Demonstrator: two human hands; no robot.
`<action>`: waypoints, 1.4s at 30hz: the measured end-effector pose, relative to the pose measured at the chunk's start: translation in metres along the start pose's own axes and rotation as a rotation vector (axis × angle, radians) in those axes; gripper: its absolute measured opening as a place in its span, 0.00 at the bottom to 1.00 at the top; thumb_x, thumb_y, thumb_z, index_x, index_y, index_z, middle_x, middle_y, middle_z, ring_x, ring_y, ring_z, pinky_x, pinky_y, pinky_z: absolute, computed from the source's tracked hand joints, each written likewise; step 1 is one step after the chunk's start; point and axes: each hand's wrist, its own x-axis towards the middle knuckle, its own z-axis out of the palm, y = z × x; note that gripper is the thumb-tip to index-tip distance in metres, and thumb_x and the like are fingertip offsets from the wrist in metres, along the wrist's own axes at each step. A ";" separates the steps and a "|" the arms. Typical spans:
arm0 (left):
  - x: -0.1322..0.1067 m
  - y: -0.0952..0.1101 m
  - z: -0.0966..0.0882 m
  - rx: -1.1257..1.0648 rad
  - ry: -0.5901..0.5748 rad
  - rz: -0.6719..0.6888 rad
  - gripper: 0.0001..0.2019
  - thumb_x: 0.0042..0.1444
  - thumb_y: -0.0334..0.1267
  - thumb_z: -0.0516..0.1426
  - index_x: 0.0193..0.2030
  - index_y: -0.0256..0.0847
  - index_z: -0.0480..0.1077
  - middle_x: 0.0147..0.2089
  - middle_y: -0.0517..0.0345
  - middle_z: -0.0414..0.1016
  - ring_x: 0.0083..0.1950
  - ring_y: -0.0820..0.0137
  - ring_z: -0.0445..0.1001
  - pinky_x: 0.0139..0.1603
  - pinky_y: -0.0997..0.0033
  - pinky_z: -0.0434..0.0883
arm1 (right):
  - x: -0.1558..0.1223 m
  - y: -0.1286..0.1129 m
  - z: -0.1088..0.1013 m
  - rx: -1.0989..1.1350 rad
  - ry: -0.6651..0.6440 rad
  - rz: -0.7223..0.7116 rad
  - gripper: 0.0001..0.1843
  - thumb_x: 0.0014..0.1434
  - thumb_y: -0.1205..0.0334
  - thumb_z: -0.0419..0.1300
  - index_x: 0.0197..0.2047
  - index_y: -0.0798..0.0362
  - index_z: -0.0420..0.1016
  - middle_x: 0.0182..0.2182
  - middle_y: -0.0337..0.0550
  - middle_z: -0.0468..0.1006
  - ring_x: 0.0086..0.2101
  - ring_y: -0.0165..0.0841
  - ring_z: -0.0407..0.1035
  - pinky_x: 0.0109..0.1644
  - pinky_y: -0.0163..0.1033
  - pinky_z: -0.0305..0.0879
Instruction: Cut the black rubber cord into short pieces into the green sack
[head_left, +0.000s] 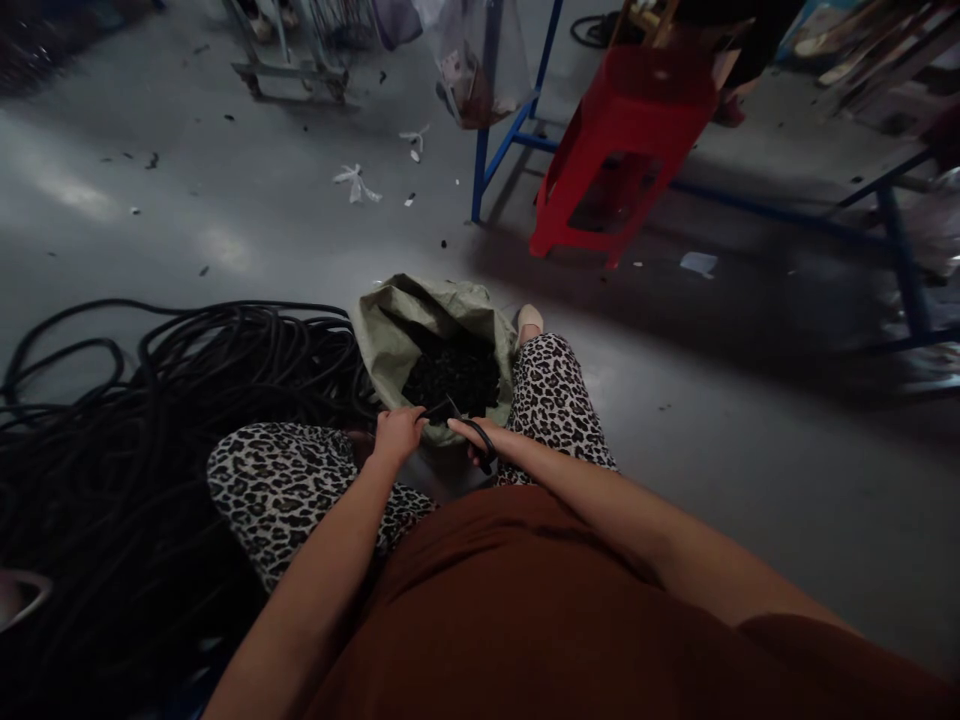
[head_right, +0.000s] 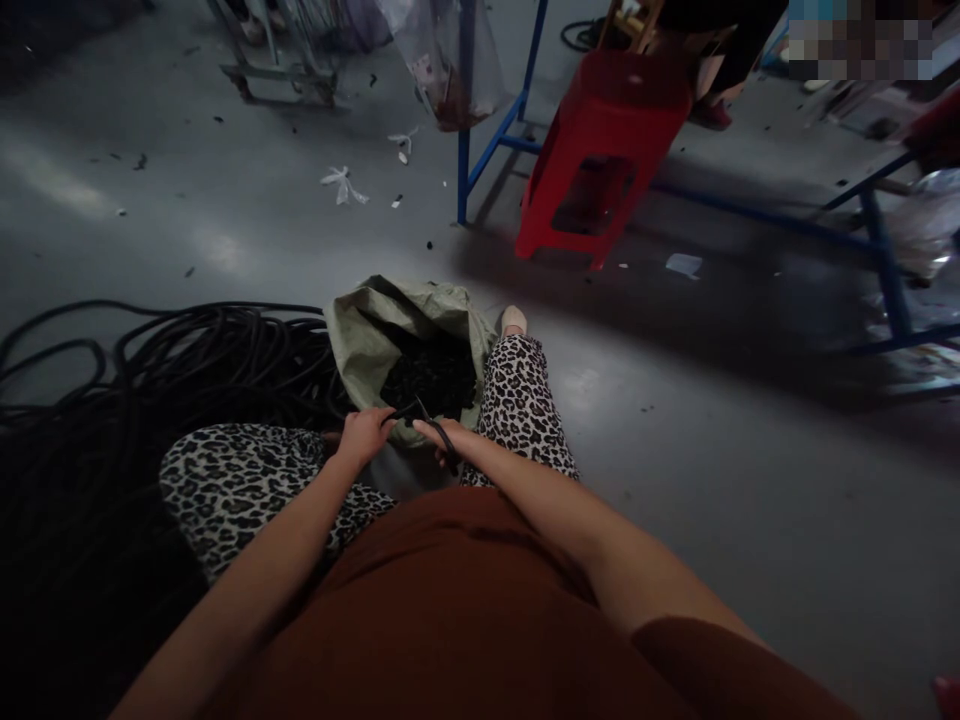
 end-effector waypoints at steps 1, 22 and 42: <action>0.000 0.000 0.000 -0.003 0.001 -0.002 0.17 0.61 0.41 0.50 0.54 0.43 0.70 0.51 0.50 0.76 0.53 0.60 0.71 0.51 0.60 0.61 | 0.000 0.001 0.000 -0.007 -0.008 -0.006 0.34 0.60 0.35 0.51 0.47 0.60 0.70 0.15 0.38 0.70 0.13 0.29 0.65 0.15 0.29 0.62; -0.003 0.010 0.001 0.007 -0.019 0.099 0.16 0.62 0.40 0.51 0.54 0.44 0.70 0.49 0.50 0.77 0.53 0.60 0.71 0.52 0.60 0.60 | -0.002 -0.002 0.002 0.004 0.013 -0.025 0.34 0.59 0.34 0.51 0.44 0.60 0.72 0.15 0.39 0.70 0.12 0.29 0.64 0.15 0.30 0.61; -0.002 0.000 0.000 0.051 0.004 0.073 0.16 0.61 0.38 0.49 0.52 0.44 0.70 0.49 0.49 0.76 0.53 0.59 0.70 0.51 0.57 0.58 | 0.003 0.001 -0.001 -0.166 0.126 -0.086 0.26 0.61 0.41 0.54 0.34 0.59 0.74 0.16 0.38 0.67 0.11 0.29 0.62 0.15 0.31 0.59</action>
